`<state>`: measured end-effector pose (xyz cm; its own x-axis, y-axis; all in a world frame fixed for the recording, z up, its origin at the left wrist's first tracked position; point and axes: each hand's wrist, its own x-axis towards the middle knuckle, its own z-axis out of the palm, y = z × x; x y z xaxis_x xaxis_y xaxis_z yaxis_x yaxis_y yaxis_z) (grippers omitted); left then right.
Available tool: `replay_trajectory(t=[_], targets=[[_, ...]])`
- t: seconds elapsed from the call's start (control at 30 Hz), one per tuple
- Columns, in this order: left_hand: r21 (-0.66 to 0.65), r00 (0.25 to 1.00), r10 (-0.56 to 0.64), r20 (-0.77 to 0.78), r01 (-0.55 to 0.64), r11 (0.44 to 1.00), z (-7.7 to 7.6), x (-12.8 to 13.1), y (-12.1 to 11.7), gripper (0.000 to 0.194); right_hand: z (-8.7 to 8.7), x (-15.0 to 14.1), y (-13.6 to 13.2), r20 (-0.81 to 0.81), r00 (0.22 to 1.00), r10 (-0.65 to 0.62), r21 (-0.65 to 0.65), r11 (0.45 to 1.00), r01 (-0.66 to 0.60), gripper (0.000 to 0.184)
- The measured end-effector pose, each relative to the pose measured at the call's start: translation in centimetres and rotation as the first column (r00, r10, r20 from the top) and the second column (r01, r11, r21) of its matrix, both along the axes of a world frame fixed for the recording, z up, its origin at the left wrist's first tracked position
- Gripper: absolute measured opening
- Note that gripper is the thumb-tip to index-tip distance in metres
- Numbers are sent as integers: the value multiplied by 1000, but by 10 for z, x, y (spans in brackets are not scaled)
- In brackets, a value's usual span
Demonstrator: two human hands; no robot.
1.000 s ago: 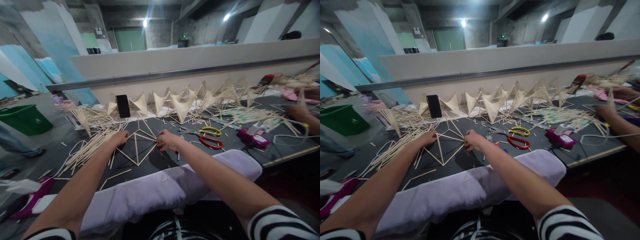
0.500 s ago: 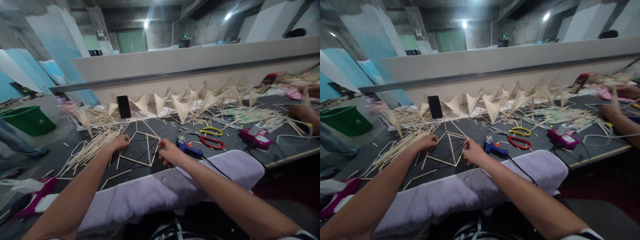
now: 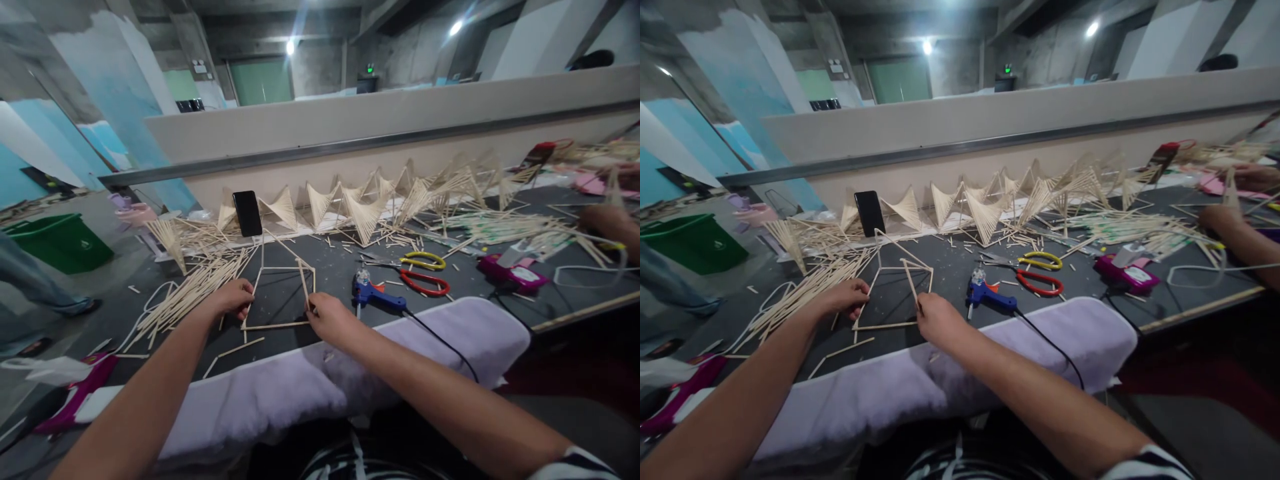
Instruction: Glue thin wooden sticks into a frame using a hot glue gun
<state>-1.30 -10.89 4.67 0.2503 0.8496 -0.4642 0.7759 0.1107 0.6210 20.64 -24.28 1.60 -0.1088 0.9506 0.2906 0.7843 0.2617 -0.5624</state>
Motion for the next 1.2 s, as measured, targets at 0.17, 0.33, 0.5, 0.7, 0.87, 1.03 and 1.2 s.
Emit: replay_trajectory(t=[0.17, 0.33, 0.5, 0.7, 0.87, 1.03, 1.2], targets=[[-9, 990, 64, 128, -64, 998, 0, 6, -15, 12, 4, 16, 18, 50, 996, -77, 2, 997, 77, 14], [10, 998, 48, 44, -49, 999, 0, 14, -22, 14, 0, 28, 31, 54, 988, -142, -29, 989, 144, 14], [50, 999, -42, 24, 41, 998, -2, 12, -25, 18, -8, 31, 33, 4, 992, -128, -16, 992, 128, 15], [52, 987, -139, 77, 135, 989, 0, -3, -23, 31, -12, 30, 33, 2, 992, -122, 7, 992, 122, 15], [76, 979, -202, -11, 202, 976, 7, -18, -22, 33, -13, 30, 33, 23, 993, -117, 0, 993, 117, 16], [109, 973, -229, -6, 229, 967, 9, -35, -19, 26, -15, 29, 31, -1, 993, -118, 10, 993, 118, 16], [282, 992, -71, -105, 98, 954, 11, -58, -12, 20, -6, 27, 19, -134, 978, -157, 35, 986, 163, 34]])
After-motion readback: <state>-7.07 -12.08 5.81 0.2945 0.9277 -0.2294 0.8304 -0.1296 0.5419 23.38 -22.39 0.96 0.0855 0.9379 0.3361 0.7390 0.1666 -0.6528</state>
